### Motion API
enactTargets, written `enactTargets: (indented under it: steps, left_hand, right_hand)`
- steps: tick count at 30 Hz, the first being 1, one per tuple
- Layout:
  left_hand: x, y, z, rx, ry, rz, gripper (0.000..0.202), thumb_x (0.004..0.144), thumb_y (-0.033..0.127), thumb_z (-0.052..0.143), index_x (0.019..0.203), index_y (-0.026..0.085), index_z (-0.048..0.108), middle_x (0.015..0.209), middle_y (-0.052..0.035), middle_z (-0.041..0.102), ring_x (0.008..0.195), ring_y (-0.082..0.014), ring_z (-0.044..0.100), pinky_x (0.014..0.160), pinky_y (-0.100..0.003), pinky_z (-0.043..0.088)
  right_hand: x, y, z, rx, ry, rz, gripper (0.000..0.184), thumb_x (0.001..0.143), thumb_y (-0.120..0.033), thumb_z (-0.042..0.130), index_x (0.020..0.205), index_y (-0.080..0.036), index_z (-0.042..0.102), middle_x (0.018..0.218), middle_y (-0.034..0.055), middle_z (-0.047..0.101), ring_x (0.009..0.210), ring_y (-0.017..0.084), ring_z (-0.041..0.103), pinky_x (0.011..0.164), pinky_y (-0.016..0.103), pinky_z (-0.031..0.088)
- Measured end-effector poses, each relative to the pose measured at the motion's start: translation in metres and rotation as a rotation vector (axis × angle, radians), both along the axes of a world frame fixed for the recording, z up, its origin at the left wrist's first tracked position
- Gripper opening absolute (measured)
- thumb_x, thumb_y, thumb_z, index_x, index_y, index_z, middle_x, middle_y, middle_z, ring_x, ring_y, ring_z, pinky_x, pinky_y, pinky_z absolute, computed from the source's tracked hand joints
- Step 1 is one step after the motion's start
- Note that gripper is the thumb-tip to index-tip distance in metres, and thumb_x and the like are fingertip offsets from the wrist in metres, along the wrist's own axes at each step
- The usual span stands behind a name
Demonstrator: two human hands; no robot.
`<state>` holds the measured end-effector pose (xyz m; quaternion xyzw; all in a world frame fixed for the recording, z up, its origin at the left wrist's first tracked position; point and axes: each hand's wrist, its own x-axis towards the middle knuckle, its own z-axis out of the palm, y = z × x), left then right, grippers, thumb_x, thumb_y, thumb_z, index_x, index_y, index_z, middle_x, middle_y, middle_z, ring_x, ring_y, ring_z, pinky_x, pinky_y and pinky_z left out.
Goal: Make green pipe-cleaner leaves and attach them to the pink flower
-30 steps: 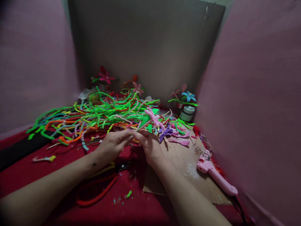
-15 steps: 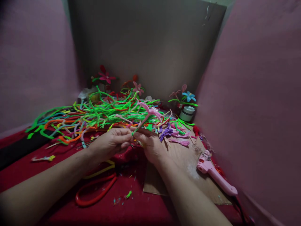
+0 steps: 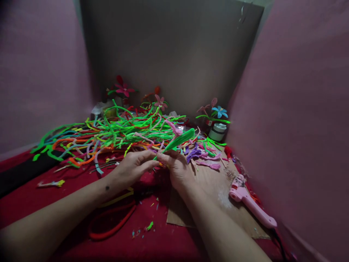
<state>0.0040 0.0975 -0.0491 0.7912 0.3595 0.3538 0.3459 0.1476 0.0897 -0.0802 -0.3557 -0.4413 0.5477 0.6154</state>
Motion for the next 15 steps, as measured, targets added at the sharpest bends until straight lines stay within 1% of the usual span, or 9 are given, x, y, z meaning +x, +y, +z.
enactTargets:
  steps: [1, 2, 4, 5, 7, 10, 12, 15]
  left_hand:
    - [0.000, 0.000, -0.001, 0.064, 0.031, 0.023, 0.016, 0.078, 0.025, 0.051, 0.072, 0.015, 0.061, 0.063, 0.0007, 0.055, 0.060, -0.0102, 0.047, 0.058, -0.021, 0.035]
    - [0.001, 0.000, -0.002, 0.087, 0.045, 0.036, 0.016, 0.078, 0.024, 0.050, 0.074, 0.015, 0.062, 0.064, 0.0004, 0.056, 0.061, -0.0107, 0.048, 0.059, -0.021, 0.035]
    - [0.001, 0.000, -0.002, 0.033, 0.015, 0.027, 0.018, 0.078, 0.023, 0.048, 0.068, 0.014, 0.060, 0.059, 0.0011, 0.054, 0.058, -0.0101, 0.047, 0.057, -0.021, 0.035]
    - [0.000, 0.000, -0.002, -0.033, -0.023, 0.007, 0.019, 0.077, 0.024, 0.049, 0.063, 0.014, 0.058, 0.056, 0.0020, 0.051, 0.054, -0.0091, 0.045, 0.054, -0.020, 0.034]
    - [-0.001, 0.000, 0.001, -0.214, -0.115, -0.037, 0.024, 0.076, 0.027, 0.051, 0.057, 0.014, 0.052, 0.049, 0.0044, 0.045, 0.045, -0.0062, 0.037, 0.046, -0.019, 0.029]
    - [-0.002, 0.001, 0.003, -0.482, -0.244, -0.097, 0.026, 0.074, 0.032, 0.055, 0.057, 0.014, 0.050, 0.043, 0.0066, 0.039, 0.037, -0.0033, 0.026, 0.039, -0.019, 0.018]
    - [-0.003, 0.002, 0.002, -0.591, -0.325, -0.141, 0.026, 0.072, 0.032, 0.058, 0.058, 0.014, 0.048, 0.043, 0.0065, 0.039, 0.036, -0.0025, 0.025, 0.038, -0.018, 0.016]
    - [-0.003, 0.003, 0.000, -0.723, -0.422, -0.200, 0.022, 0.072, 0.029, 0.060, 0.060, 0.013, 0.050, 0.044, 0.0060, 0.040, 0.035, -0.0016, 0.025, 0.036, -0.017, 0.016]
  right_hand:
    - [0.000, 0.000, -0.001, 0.002, 0.017, -0.006, 0.009, 0.062, -0.024, 0.068, 0.067, -0.018, 0.065, 0.059, -0.0024, 0.060, 0.055, 0.011, 0.049, 0.057, 0.025, 0.038]
    - [0.000, -0.001, -0.002, 0.006, 0.034, -0.011, 0.010, 0.061, -0.023, 0.068, 0.068, -0.018, 0.065, 0.060, -0.0028, 0.060, 0.056, 0.011, 0.050, 0.058, 0.025, 0.039]
    - [-0.001, -0.002, -0.004, 0.014, 0.044, -0.040, 0.010, 0.061, -0.022, 0.069, 0.068, -0.018, 0.064, 0.060, -0.0036, 0.059, 0.055, 0.010, 0.049, 0.059, 0.025, 0.039]
    - [-0.002, -0.002, -0.003, 0.013, 0.037, -0.043, 0.010, 0.061, -0.022, 0.069, 0.068, -0.018, 0.064, 0.060, -0.0034, 0.059, 0.056, 0.011, 0.049, 0.060, 0.025, 0.039]
    - [-0.004, -0.004, -0.001, 0.017, 0.033, -0.007, 0.010, 0.061, -0.022, 0.069, 0.069, -0.018, 0.065, 0.065, -0.0022, 0.062, 0.061, 0.012, 0.053, 0.064, 0.026, 0.041]
    - [-0.007, -0.006, 0.006, 0.041, 0.056, 0.093, 0.009, 0.063, -0.022, 0.068, 0.071, -0.018, 0.067, 0.071, -0.0004, 0.065, 0.068, 0.014, 0.056, 0.071, 0.029, 0.042]
    - [-0.007, -0.008, 0.010, 0.029, 0.088, 0.128, 0.008, 0.063, -0.020, 0.067, 0.071, -0.019, 0.068, 0.071, -0.0004, 0.066, 0.066, 0.014, 0.056, 0.071, 0.029, 0.042]
    - [-0.006, -0.011, 0.014, -0.010, 0.148, 0.123, 0.010, 0.059, -0.019, 0.069, 0.069, -0.020, 0.068, 0.068, -0.0007, 0.065, 0.061, 0.013, 0.055, 0.066, 0.028, 0.042]
